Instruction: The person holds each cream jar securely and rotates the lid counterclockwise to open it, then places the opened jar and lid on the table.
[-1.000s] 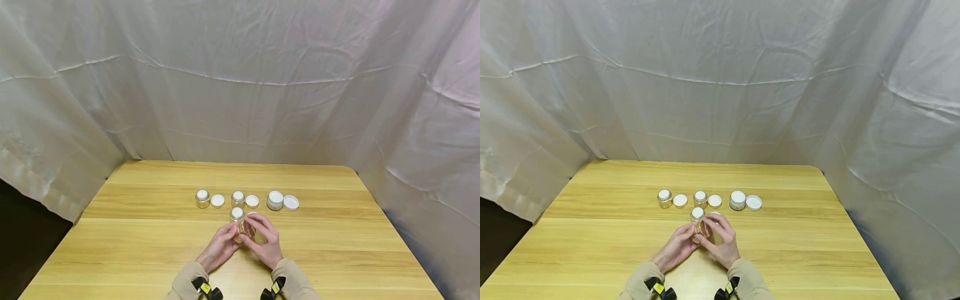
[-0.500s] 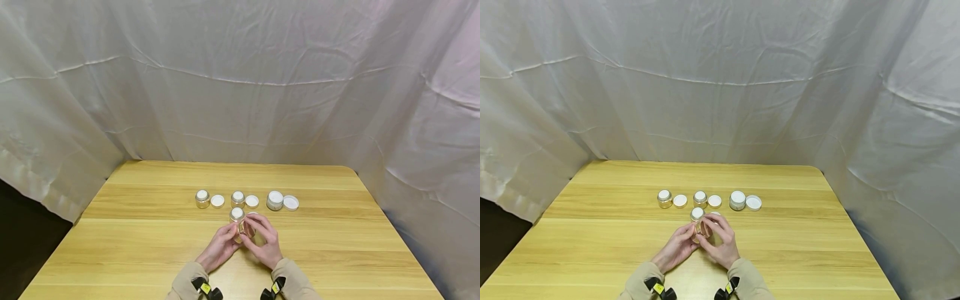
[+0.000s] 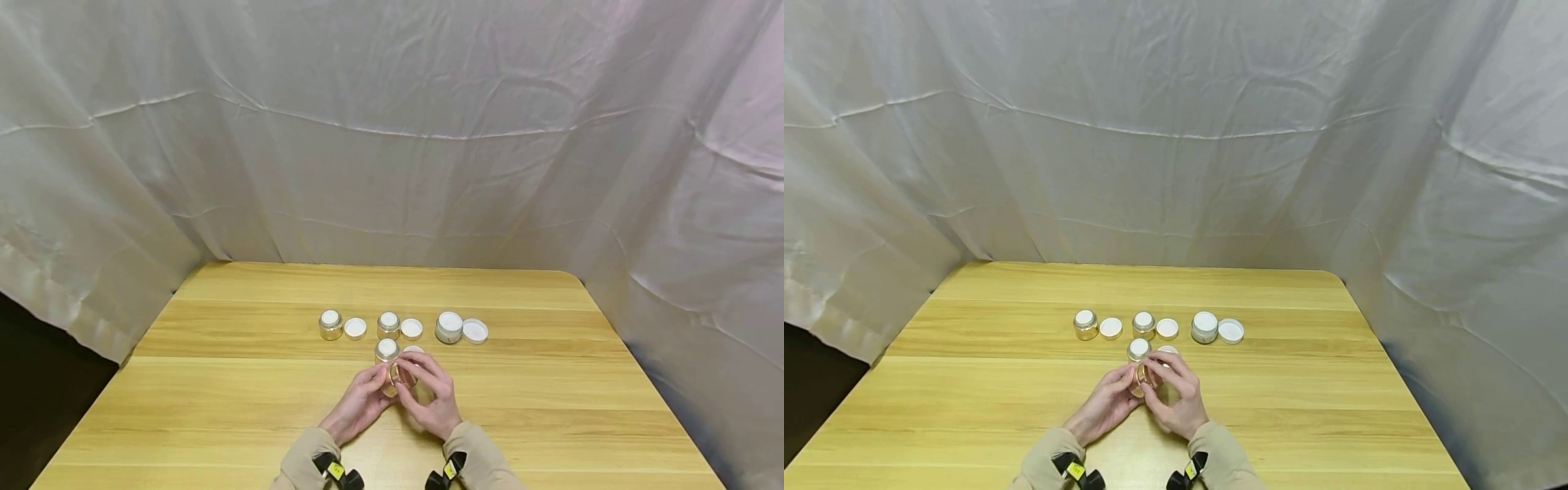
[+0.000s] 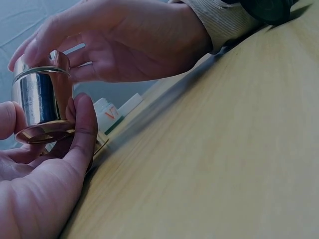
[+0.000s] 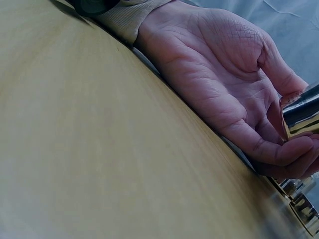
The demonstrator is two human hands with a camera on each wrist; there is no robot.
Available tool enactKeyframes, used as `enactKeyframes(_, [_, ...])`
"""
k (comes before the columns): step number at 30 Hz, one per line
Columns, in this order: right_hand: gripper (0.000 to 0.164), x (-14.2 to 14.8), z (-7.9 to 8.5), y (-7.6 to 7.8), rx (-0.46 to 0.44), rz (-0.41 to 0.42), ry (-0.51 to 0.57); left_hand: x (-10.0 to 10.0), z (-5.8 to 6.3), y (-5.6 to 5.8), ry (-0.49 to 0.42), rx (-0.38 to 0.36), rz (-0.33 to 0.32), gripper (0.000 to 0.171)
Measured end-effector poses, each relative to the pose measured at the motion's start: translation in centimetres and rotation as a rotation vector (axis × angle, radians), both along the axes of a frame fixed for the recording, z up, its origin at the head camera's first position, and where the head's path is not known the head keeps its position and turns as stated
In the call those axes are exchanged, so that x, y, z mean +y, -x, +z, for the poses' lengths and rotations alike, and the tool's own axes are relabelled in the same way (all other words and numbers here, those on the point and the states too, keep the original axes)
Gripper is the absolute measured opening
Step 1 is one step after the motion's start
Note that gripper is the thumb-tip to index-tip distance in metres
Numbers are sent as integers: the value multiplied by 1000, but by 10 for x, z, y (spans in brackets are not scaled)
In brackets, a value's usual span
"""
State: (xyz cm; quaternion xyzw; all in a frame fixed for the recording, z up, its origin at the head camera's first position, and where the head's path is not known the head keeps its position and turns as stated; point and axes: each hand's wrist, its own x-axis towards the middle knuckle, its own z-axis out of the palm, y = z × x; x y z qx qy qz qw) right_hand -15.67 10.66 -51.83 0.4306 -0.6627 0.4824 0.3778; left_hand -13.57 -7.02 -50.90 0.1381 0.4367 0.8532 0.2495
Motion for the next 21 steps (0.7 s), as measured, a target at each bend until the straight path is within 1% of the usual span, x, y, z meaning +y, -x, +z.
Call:
enactKeyframes(4, [39, 0, 3, -3, -17, -38, 5, 0, 0, 0, -5, -5, -3, 58])
enactKeyframes(7, [39, -1, 4, -3, -11, -62, 20, -1, 1, 1, -6, -10, -9, 61])
enactKeyframes(12, [34, -1, 2, 1, 24, -35, 41, 0, 1, 1, -3, -10, -11, 62])
enactKeyframes(15, [31, -1, 1, 3, 44, -4, 34, 0, 1, 0, 5, -6, -5, 58])
enactKeyframes(17, [32, -1, 1, 3, 49, 12, 26, 0, 1, -1, 9, -5, 0, 55])
enactKeyframes(19, [34, 0, 1, 2, 40, 12, 17, 0, 1, -1, 12, -3, 6, 54])
enactKeyframes(21, [36, 0, 2, 0, 19, -12, 14, -1, 1, -1, 10, -4, 5, 56])
